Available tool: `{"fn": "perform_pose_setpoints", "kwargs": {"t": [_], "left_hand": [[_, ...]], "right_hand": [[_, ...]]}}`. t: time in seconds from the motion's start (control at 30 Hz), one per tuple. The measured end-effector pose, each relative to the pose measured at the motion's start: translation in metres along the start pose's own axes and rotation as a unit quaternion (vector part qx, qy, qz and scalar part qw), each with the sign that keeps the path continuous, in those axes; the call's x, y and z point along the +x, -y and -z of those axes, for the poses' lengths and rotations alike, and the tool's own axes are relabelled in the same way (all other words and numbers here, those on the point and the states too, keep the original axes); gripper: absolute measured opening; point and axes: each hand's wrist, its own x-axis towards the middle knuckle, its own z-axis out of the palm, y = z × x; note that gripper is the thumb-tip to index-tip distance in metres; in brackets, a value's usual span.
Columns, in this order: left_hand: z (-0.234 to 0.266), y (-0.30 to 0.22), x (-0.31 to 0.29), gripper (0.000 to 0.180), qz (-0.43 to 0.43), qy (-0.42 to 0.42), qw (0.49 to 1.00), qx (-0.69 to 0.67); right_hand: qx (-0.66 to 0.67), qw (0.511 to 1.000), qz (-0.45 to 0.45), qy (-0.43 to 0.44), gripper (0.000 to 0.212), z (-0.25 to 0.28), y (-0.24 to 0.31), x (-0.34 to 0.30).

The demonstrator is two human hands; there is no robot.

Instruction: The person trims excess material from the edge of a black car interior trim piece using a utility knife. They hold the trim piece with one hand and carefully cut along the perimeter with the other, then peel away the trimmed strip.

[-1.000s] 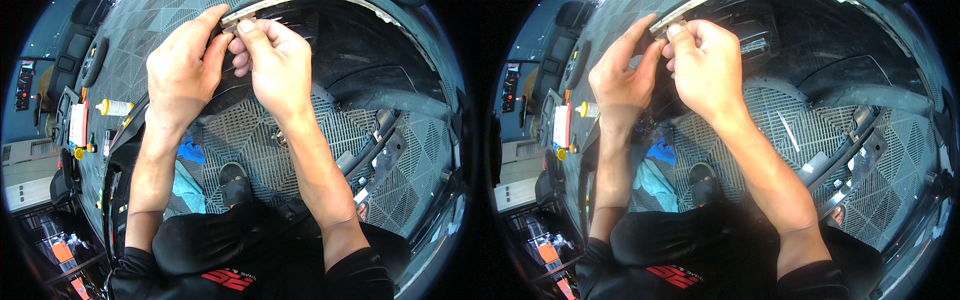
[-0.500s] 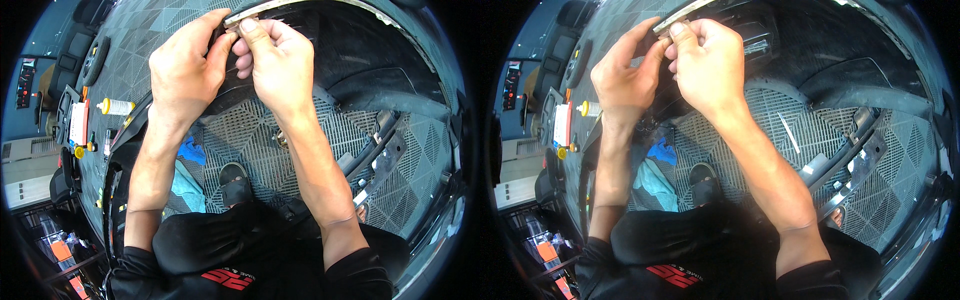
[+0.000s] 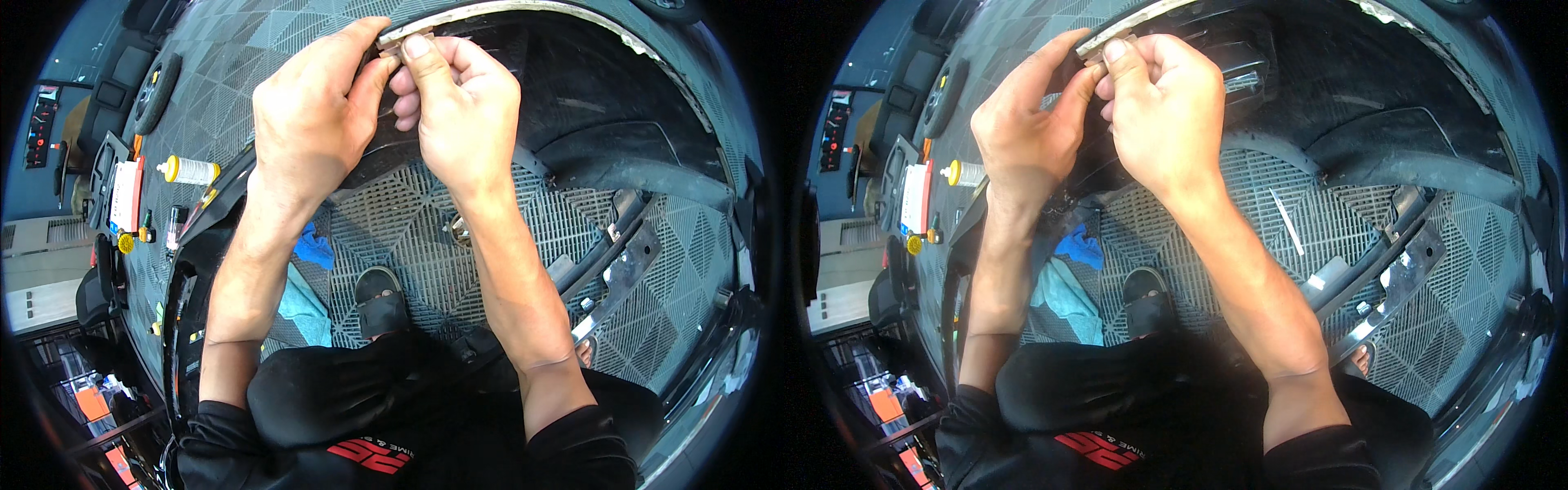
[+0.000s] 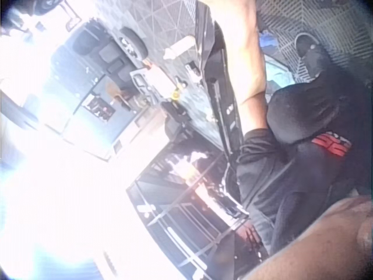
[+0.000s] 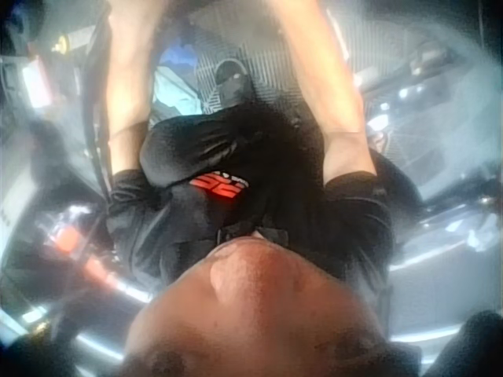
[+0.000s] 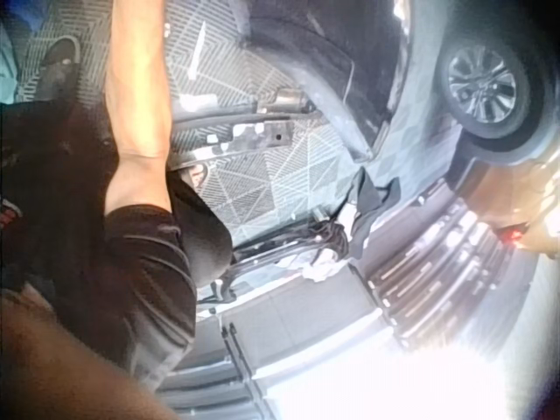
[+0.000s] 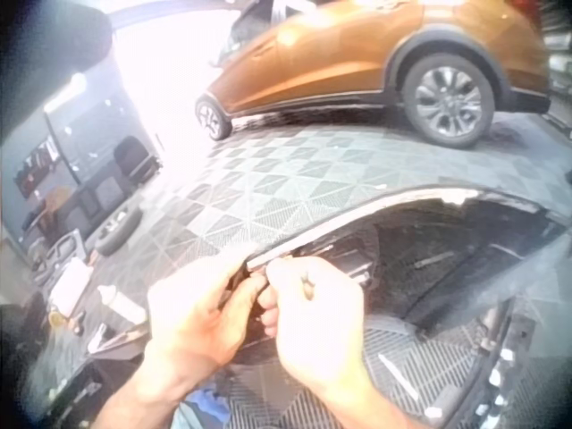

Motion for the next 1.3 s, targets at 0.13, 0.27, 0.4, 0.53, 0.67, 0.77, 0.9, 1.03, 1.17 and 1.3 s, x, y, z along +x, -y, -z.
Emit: {"fn": "perform_pose_setpoints", "kwargs": {"t": [0.13,0.27,0.4,0.53,0.67,0.77,0.9,1.03,1.17,1.3], "left_hand": [[-0.002,0.003,-0.001,0.033,-0.019,-0.008,1.0,0.004],[-0.002,0.003,0.001,0.033,-0.023,-0.003,1.0,0.004],[0.003,0.003,-0.001,0.034,-0.012,0.006,1.0,0.005],[0.002,0.0,0.0,0.037,-0.012,0.015,1.0,0.017],[0.002,0.001,0.002,0.039,-0.023,0.012,1.0,0.014],[0.002,0.002,0.002,0.039,-0.028,0.009,0.999,0.014],[0.001,0.001,0.001,0.037,-0.025,-0.003,1.0,0.016],[-0.002,-0.001,0.0,0.036,-0.02,-0.015,0.999,0.024],[0.0,-0.001,0.001,0.036,-0.024,-0.009,0.999,0.03],[0.002,-0.002,0.002,0.035,-0.018,0.01,0.999,0.037]], "right_hand": [[-0.028,0.999,0.027,-0.002,0.024,0.001,-0.002,0.001],[-0.019,1.0,0.017,-0.007,0.023,0.002,0.0,0.002],[0.015,1.0,-0.019,0.009,0.023,0.002,0.0,0.0],[0.011,1.0,-0.005,0.015,0.023,0.007,-0.002,0.001],[0.016,1.0,-0.004,0.02,0.024,0.009,-0.004,0.002],[0.006,1.0,-0.001,0.024,0.024,0.009,-0.003,0.003],[0.02,1.0,-0.008,0.018,0.024,0.007,-0.003,0.002],[0.021,1.0,0.001,0.008,0.023,0.006,-0.004,0.001],[0.032,0.999,0.015,-0.001,0.023,0.003,-0.007,0.0],[0.063,0.998,0.027,0.003,0.024,0.002,-0.012,0.001]]}}
